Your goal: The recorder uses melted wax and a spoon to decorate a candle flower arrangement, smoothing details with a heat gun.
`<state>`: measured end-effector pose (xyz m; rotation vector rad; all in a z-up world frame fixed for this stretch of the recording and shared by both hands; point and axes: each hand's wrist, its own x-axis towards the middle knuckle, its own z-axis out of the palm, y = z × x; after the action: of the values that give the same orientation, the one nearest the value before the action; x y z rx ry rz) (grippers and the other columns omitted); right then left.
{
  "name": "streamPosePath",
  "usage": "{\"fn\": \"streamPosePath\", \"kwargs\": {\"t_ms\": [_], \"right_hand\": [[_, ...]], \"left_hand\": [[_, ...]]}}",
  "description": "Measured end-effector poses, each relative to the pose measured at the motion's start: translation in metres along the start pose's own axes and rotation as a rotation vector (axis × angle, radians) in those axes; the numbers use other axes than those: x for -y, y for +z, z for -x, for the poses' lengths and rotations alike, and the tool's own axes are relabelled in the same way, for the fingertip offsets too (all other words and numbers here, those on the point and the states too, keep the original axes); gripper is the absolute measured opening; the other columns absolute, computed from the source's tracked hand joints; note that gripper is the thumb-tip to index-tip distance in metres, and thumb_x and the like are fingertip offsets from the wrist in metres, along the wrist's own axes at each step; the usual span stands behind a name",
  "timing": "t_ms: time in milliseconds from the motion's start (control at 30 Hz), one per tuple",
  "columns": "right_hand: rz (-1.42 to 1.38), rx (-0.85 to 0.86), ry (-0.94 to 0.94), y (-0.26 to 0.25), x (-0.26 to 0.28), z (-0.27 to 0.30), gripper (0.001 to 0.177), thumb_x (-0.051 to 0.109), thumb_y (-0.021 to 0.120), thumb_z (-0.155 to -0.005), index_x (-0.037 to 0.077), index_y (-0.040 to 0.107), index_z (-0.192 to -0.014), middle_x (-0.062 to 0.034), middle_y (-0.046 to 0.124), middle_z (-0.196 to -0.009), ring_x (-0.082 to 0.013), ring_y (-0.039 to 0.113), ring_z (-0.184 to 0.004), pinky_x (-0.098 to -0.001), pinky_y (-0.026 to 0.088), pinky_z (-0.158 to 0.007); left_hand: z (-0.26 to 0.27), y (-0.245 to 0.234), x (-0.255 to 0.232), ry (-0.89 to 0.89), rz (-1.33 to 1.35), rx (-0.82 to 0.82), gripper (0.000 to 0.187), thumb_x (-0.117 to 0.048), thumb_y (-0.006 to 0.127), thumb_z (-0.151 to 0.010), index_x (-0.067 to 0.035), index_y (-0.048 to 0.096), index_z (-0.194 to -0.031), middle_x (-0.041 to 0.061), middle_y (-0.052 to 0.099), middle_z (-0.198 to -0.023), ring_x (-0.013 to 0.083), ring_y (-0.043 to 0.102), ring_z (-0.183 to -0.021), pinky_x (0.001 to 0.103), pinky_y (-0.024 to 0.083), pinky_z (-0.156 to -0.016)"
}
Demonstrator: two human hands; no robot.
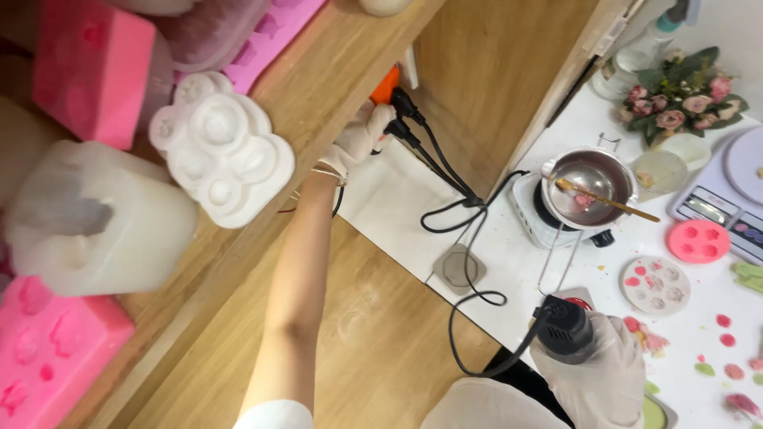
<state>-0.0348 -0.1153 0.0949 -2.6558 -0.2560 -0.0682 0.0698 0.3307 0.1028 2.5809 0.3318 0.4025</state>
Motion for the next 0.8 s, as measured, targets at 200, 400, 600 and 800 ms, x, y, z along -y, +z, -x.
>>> {"fn": "streamPosePath", "kwargs": {"t_ms": [200, 400, 600, 800], "right_hand": [[-0.084, 0.052, 0.041, -0.017, 0.026, -0.01, 0.043, 0.031, 0.091, -0.062, 0.009, 0.072, -0.093, -0.008, 0.068, -0.091, -0.0283, 0.064, -0.092, -0.0427, 0.052, -0.084], [-0.362, 0.178, 0.153, -0.065, 0.043, -0.053, 0.051, 0.027, 0.089, -0.065, 0.006, 0.063, -0.103, -0.0024, 0.071, -0.079, -0.0171, 0.068, -0.072, -0.033, 0.055, -0.07], [-1.033, 0.177, 0.151, -0.052, 0.019, -0.115, 0.057, 0.016, 0.082, -0.08, 0.005, 0.046, -0.123, -0.002, 0.065, -0.101, -0.0147, 0.065, -0.088, -0.0312, 0.058, -0.078], [-0.571, -0.074, -0.35, -0.035, 0.01, -0.126, 0.066, 0.01, 0.084, -0.096, 0.003, 0.039, -0.143, -0.0073, 0.062, -0.129, -0.0152, 0.064, -0.117, -0.0323, 0.055, -0.103]], "left_hand": [[0.002, 0.04, 0.023, -0.262, 0.697, 0.157, 0.034, -0.046, 0.056, -0.097, -0.014, 0.061, -0.107, -0.005, 0.065, -0.085, 0.0082, 0.066, -0.068, 0.028, 0.053, -0.066], [0.04, 0.001, -0.052, -0.457, 0.721, -0.099, 0.076, -0.04, 0.065, -0.091, -0.001, 0.033, -0.148, 0.012, 0.065, -0.111, 0.0217, 0.063, -0.071, 0.044, 0.063, -0.078], [0.17, -0.093, -0.257, -0.836, 0.223, 0.092, 0.043, -0.036, 0.039, -0.107, -0.003, 0.067, -0.104, 0.018, 0.068, -0.099, 0.0325, 0.066, -0.092, 0.047, 0.053, -0.081], [0.206, 0.022, -0.319, -0.021, 0.702, 0.447, 0.051, -0.028, 0.074, -0.1, 0.001, 0.051, -0.136, 0.026, 0.059, -0.125, 0.0354, 0.062, -0.113, 0.044, 0.052, -0.094]]}}
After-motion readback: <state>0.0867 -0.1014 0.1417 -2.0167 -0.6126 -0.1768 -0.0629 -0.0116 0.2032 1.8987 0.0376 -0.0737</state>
